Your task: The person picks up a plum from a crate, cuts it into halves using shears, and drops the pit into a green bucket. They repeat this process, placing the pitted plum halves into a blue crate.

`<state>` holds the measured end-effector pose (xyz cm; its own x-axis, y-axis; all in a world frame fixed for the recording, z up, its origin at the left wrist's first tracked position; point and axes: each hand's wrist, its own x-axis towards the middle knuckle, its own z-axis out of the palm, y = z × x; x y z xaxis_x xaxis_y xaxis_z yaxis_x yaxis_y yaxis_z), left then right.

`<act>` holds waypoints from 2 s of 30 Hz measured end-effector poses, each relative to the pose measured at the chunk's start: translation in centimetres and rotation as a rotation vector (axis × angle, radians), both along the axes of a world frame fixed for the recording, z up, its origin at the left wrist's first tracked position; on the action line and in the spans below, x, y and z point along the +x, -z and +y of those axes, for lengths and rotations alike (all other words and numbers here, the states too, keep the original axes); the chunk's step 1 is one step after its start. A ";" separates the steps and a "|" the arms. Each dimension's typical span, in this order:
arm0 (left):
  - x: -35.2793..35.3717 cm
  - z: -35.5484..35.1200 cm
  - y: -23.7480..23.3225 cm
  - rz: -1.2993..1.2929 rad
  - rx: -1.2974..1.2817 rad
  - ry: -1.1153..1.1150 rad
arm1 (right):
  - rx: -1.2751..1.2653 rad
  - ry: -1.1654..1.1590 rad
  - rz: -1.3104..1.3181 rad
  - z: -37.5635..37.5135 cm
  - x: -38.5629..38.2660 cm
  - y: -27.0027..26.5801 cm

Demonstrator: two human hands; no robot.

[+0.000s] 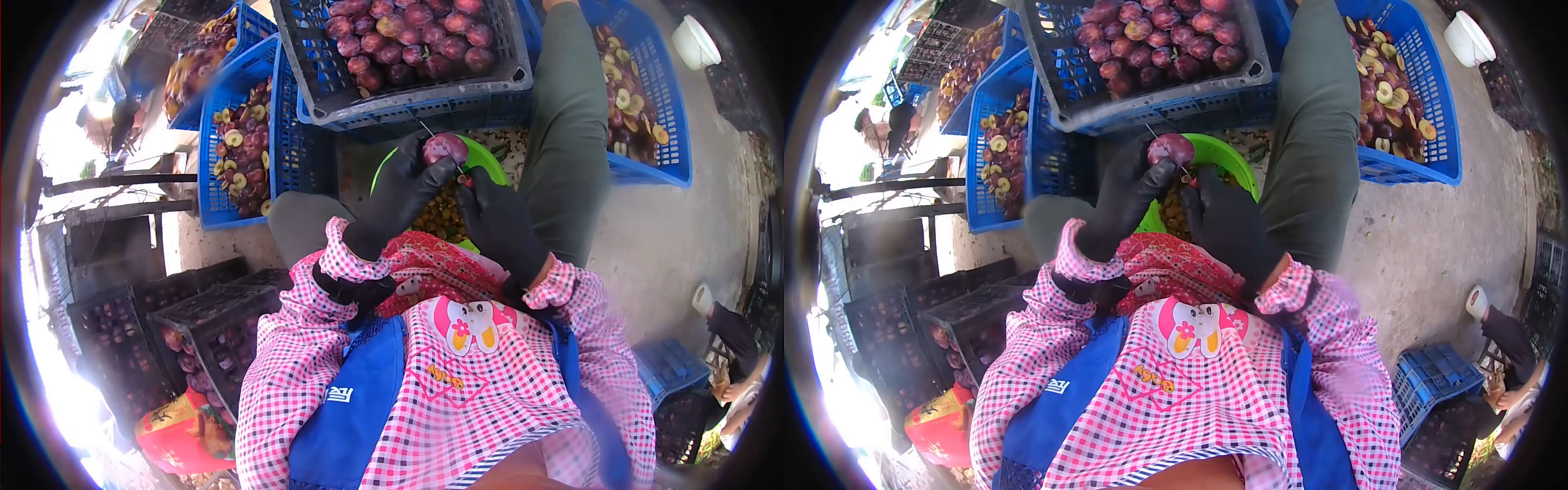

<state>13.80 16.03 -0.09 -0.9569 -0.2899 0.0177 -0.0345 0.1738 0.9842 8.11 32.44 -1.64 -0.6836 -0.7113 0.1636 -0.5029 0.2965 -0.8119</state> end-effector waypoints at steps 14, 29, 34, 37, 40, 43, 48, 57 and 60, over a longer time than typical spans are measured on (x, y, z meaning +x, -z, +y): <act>0.4 0.7 -2.0 0.098 0.341 0.031 | -0.165 -0.043 -0.006 -0.2 -0.2 0.2; 0.8 -0.3 0.3 0.048 0.027 0.009 | -0.235 -0.063 -0.161 -0.5 0.3 1.3; -0.4 -2.2 2.2 0.043 0.031 0.088 | -0.090 -0.065 -0.232 -0.1 -0.7 -1.1; 0.5 -1.7 1.8 -0.054 0.273 0.103 | -0.085 0.083 -0.160 0.2 -1.7 -3.6; 0.8 0.8 0.6 -0.101 0.376 0.134 | -0.095 0.069 -0.043 -0.5 -3.0 -1.4; 0.9 1.5 1.6 0.021 0.342 0.053 | -0.101 0.015 0.022 -0.4 -2.9 -1.2; 1.1 2.1 4.0 -0.142 0.360 0.043 | -0.119 -0.023 0.075 -0.5 -2.8 -1.0; 2.5 2.5 6.9 -0.142 0.789 0.350 | 0.048 -0.531 0.450 0.7 -4.1 -2.7; 3.4 1.7 8.8 -0.344 0.998 0.383 | 0.057 -0.634 0.473 0.9 -4.2 -2.8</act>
<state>17.24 17.76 -8.88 -0.8952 0.2880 -0.3402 -0.4447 -0.6298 0.6369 3.89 33.32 1.12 -0.0119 -0.9578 0.2873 -0.8775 -0.1278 -0.4623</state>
